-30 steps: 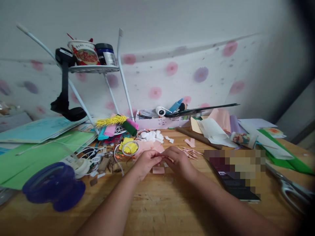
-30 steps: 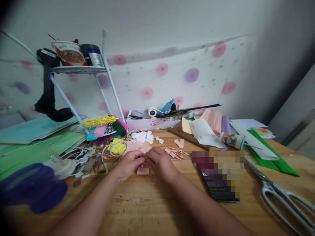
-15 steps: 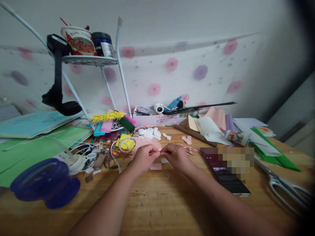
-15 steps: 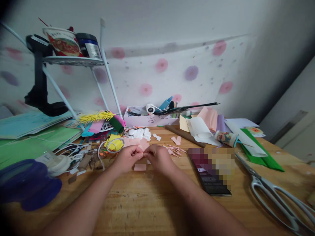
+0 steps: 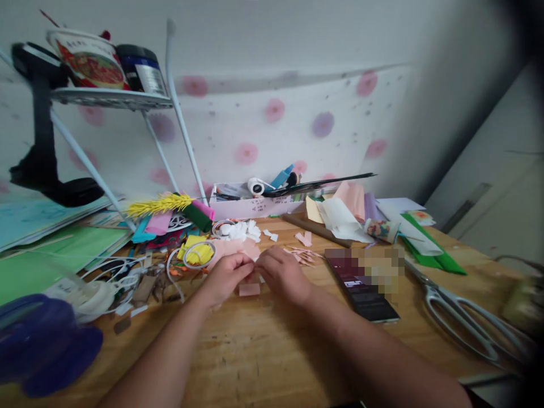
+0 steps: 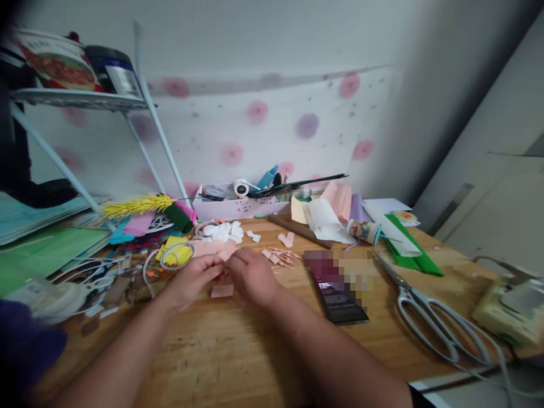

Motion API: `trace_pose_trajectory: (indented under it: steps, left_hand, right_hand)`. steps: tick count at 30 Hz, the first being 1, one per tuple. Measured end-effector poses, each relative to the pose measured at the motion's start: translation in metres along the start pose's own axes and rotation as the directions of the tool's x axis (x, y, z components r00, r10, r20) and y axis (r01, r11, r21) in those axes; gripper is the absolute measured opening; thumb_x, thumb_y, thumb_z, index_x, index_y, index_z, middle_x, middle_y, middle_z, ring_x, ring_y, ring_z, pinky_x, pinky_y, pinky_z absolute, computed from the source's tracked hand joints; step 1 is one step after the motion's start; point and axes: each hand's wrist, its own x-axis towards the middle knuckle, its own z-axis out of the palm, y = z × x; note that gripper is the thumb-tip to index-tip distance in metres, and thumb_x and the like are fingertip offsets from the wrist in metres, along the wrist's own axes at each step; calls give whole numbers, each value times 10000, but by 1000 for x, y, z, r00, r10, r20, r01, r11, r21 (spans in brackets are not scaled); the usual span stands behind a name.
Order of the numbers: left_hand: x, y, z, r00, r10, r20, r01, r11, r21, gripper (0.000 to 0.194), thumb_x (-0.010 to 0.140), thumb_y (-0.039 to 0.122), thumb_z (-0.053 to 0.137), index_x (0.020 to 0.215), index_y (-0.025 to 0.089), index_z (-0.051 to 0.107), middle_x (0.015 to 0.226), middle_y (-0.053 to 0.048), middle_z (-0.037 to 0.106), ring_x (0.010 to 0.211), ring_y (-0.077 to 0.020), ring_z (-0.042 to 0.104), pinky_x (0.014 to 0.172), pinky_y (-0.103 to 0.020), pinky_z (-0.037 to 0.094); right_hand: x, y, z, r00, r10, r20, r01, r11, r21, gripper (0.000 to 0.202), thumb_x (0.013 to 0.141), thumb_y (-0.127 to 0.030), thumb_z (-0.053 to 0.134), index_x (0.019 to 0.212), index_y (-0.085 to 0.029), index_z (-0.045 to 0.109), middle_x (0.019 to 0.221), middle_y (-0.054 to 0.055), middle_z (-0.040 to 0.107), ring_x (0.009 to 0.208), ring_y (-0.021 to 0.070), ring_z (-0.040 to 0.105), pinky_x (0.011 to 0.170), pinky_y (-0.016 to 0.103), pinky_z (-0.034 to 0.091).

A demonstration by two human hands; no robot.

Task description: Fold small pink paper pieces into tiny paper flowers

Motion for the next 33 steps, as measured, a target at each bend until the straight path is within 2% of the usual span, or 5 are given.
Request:
trace_pose_trajectory:
  steps: [5, 10, 20, 29, 33]
  left_hand:
    - [3, -5, -1, 996, -4, -88, 9, 998, 62, 154, 687, 295, 556, 650, 145, 553, 596, 4, 530, 564, -111, 469, 545, -211, 356]
    - [4, -9, 3, 977, 126, -171, -60, 937, 345, 131, 671, 311, 564, 682, 187, 606, 684, -10, 588, 646, -137, 504, 602, -222, 370]
    - [-1, -4, -1, 999, -35, -18, 35, 999, -8, 213, 729, 326, 501, 695, 126, 564, 646, -20, 545, 624, -132, 489, 591, -238, 373]
    - [4, -10, 2, 984, 33, -176, 3, 980, 199, 136, 631, 299, 592, 645, 166, 570, 627, 15, 556, 576, -113, 465, 525, -196, 343]
    - [2, -6, 3, 999, -1, -36, 3, 998, 59, 204, 691, 337, 546, 746, 151, 612, 729, -29, 611, 679, -149, 527, 620, -238, 401]
  right_hand:
    - [2, 1, 2, 986, 165, 33, -168, 981, 95, 117, 769, -185, 496, 770, -180, 612, 749, 46, 603, 703, 132, 521, 631, 227, 380]
    - [4, 5, 6, 908, 396, 138, -419, 874, 246, 62, 721, -205, 544, 697, -169, 590, 630, -3, 596, 570, 102, 515, 510, 192, 347]
    - [0, -3, 3, 993, 117, 19, -117, 993, -23, 77, 767, -182, 485, 765, -172, 561, 776, 46, 558, 743, 134, 493, 660, 227, 364]
    - [1, 1, 7, 935, 333, 117, -352, 912, 213, 40, 730, -171, 526, 713, -170, 563, 697, -1, 583, 639, 104, 515, 560, 192, 363]
    - [1, 0, 2, 967, 252, 34, -254, 954, 161, 61, 747, -172, 500, 723, -163, 556, 724, 14, 572, 684, 109, 505, 611, 202, 371]
